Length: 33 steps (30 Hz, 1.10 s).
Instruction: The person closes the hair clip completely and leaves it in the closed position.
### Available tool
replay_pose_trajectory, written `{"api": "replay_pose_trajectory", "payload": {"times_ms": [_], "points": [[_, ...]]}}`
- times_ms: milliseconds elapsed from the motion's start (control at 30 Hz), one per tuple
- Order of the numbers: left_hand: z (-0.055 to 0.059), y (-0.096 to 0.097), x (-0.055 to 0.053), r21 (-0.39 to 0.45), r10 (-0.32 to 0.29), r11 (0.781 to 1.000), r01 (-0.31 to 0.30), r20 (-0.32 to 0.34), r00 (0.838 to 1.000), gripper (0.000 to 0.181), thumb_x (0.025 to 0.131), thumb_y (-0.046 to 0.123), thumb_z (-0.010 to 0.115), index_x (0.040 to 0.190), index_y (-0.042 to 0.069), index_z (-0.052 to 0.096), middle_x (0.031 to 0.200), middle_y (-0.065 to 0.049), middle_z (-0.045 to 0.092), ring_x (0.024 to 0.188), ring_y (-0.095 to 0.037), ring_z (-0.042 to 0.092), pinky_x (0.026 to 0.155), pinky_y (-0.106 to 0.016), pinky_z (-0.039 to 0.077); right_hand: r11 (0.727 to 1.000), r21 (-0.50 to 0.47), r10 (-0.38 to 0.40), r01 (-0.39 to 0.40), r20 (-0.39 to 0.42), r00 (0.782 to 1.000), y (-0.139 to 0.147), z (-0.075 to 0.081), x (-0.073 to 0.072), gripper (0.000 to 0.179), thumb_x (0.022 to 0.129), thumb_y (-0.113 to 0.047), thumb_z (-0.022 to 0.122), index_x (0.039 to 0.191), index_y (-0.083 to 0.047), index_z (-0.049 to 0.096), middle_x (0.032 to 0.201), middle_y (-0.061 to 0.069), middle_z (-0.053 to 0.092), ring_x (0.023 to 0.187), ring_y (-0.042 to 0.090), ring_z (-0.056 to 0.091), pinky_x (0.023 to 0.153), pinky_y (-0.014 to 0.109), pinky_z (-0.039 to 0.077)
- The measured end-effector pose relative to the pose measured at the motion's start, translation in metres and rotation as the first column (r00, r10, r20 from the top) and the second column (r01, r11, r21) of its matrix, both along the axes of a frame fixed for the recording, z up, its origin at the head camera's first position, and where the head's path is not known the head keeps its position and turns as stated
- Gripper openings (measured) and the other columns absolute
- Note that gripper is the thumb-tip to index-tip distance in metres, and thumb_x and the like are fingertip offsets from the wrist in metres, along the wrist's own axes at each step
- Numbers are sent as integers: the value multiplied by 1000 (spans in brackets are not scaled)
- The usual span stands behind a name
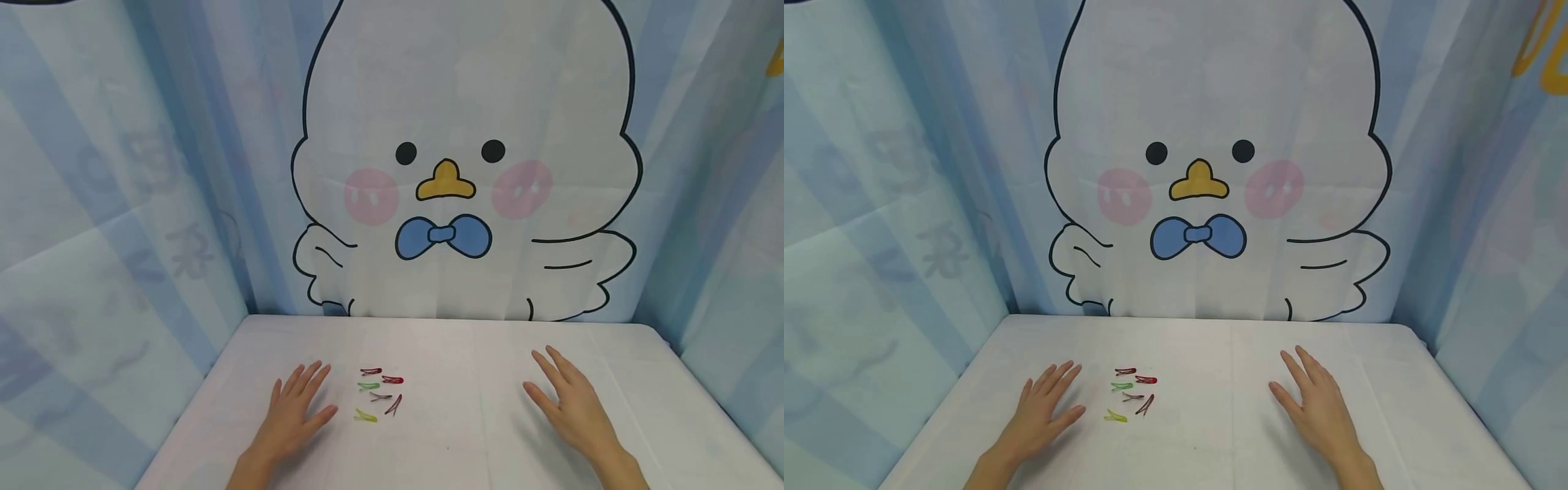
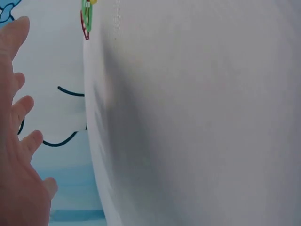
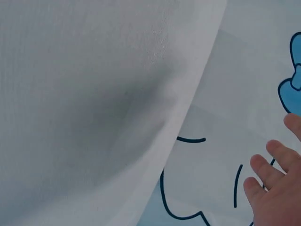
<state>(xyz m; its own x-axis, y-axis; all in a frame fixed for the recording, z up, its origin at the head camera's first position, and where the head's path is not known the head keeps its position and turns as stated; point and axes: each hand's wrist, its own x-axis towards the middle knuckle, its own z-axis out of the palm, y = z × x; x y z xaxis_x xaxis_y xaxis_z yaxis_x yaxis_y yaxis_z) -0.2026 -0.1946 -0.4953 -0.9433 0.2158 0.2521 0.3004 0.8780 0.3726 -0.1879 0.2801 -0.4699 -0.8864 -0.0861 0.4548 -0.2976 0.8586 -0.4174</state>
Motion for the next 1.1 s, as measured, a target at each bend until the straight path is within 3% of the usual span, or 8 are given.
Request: {"api": "replay_pose_trajectory", "payload": {"times_ms": [167,400,767,1100], "points": [[-2,7,-4,20,-27,999,27,11,1000,68,93,47,68,150,15,49,156,-11,41,145,-41,27,108,-73,13,999,-24,25,-26,-35,999,-10,-1,-1,60,95,-34,71,143,-3,53,150,28,41,130,53,41,98,68,33],[-3,17,-6,48,-54,998,50,77,996,65,94,45,68,148,15,50,153,-11,44,142,-39,33,108,-68,22,998,-44,34,-35,-33,999,-22,-3,-2,60,95,-33,71,143,-3,53,150,28,41,130,52,42,98,68,35],[-2,28,-11,59,-84,995,76,145,986,56,90,46,73,137,18,59,141,-7,55,130,-33,45,92,-62,38,995,-79,52,-55,-28,998,-40,-3,-5,59,95,-31,71,144,-4,52,151,25,41,132,52,41,98,69,34],[-4,33,-20,137,-163,981,135,227,960,46,86,33,80,127,18,65,132,-3,61,121,-30,49,88,-60,37,991,-106,74,-78,-37,997,-56,-2,-10,58,96,-29,71,145,-5,52,151,24,41,133,50,42,100,68,35]]}}
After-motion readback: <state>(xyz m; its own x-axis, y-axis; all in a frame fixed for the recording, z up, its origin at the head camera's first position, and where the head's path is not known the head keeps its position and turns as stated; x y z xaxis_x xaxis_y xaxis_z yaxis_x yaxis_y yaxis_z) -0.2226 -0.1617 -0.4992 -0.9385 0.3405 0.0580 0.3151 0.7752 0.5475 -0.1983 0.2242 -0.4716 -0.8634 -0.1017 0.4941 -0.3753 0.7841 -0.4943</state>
